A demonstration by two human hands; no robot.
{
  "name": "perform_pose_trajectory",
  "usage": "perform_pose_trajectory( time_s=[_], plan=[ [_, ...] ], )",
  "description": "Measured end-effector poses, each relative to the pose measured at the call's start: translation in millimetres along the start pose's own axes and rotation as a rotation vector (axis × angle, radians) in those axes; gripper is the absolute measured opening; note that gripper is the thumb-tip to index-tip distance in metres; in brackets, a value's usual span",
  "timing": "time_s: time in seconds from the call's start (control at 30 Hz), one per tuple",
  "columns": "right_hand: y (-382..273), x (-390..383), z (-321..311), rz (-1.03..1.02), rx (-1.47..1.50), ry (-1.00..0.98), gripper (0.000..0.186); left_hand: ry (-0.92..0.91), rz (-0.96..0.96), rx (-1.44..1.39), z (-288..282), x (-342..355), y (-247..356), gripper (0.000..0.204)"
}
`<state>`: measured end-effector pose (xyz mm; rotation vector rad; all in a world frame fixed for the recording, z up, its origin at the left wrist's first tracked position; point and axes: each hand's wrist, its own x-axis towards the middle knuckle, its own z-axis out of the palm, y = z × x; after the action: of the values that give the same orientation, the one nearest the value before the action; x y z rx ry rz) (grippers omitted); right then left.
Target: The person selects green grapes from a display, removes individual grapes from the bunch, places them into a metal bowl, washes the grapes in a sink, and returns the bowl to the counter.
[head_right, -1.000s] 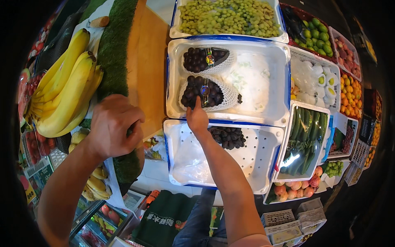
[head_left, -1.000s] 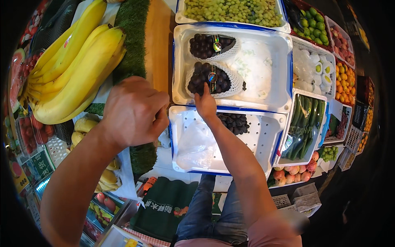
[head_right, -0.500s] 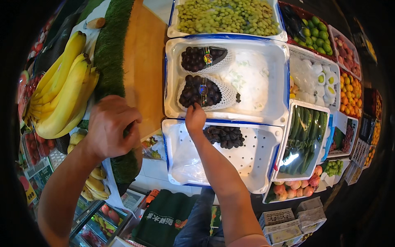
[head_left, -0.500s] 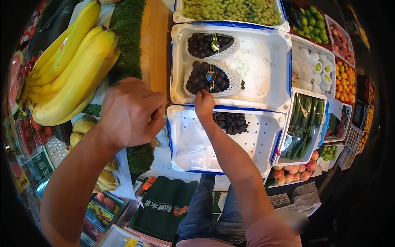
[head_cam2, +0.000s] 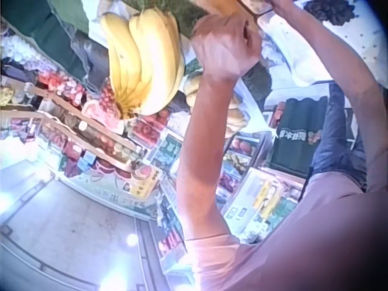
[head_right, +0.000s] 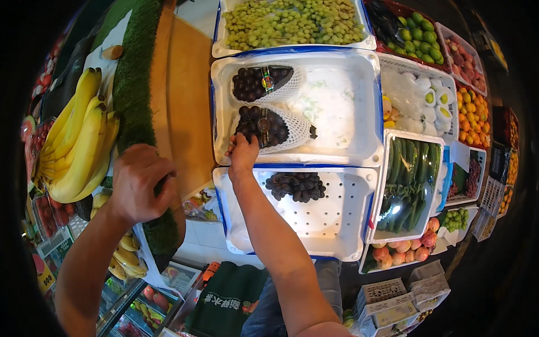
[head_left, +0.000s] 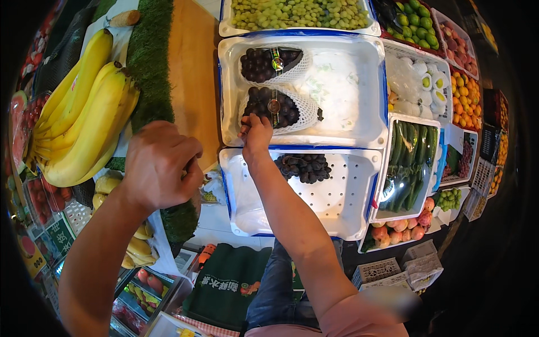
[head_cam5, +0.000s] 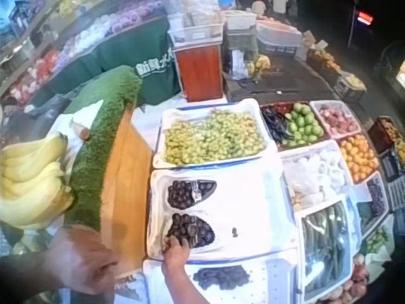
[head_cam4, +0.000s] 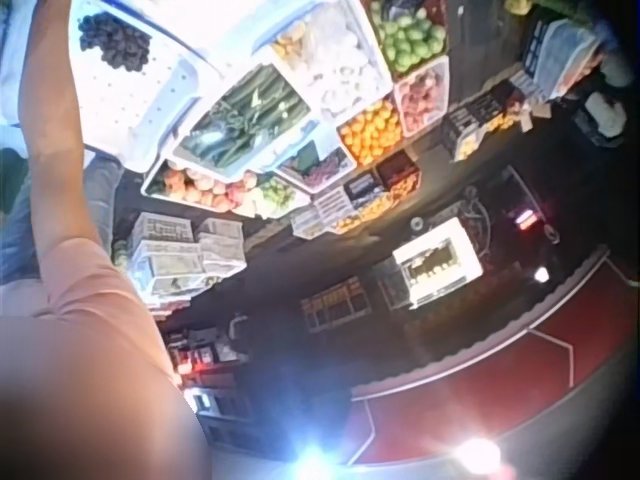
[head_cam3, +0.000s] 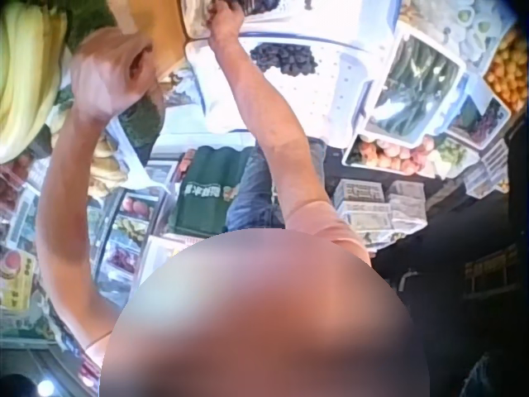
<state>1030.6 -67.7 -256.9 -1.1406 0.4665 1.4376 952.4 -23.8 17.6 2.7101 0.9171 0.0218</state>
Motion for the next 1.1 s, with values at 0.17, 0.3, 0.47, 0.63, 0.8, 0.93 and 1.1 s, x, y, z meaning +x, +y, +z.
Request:
perform_pose_trajectory(
  time_s=[0.17,0.3,0.47,0.63,0.8,0.93,1.1],
  plan=[
    [-5,-5,-11,-0.042,-0.049,-0.016,0.008,-0.009,-0.007,-0.007,-1,2,1,0.009],
    [8,-28,-35,-0.028,-0.164,0.007,0.028,-0.014,-0.012,-0.001,-3,2,2,0.009],
    [27,-60,-72,0.111,-0.296,0.035,0.058,-0.027,-0.017,0.013,-3,1,2,0.009],
    [28,-71,-93,0.173,-0.403,0.037,0.049,-0.034,-0.037,-0.001,-3,1,2,0.010],
    [17,-64,-97,0.154,-0.476,-0.013,0.039,-0.027,-0.024,0.027,-2,-1,1,0.008],
    [12,-58,-95,0.145,-0.534,-0.091,0.031,-0.034,-0.023,0.033,-2,-2,-1,0.009],
    [11,-61,-103,0.169,-0.619,-0.103,0.029,-0.028,-0.023,0.000,-2,-5,-3,0.012]
  ],
)
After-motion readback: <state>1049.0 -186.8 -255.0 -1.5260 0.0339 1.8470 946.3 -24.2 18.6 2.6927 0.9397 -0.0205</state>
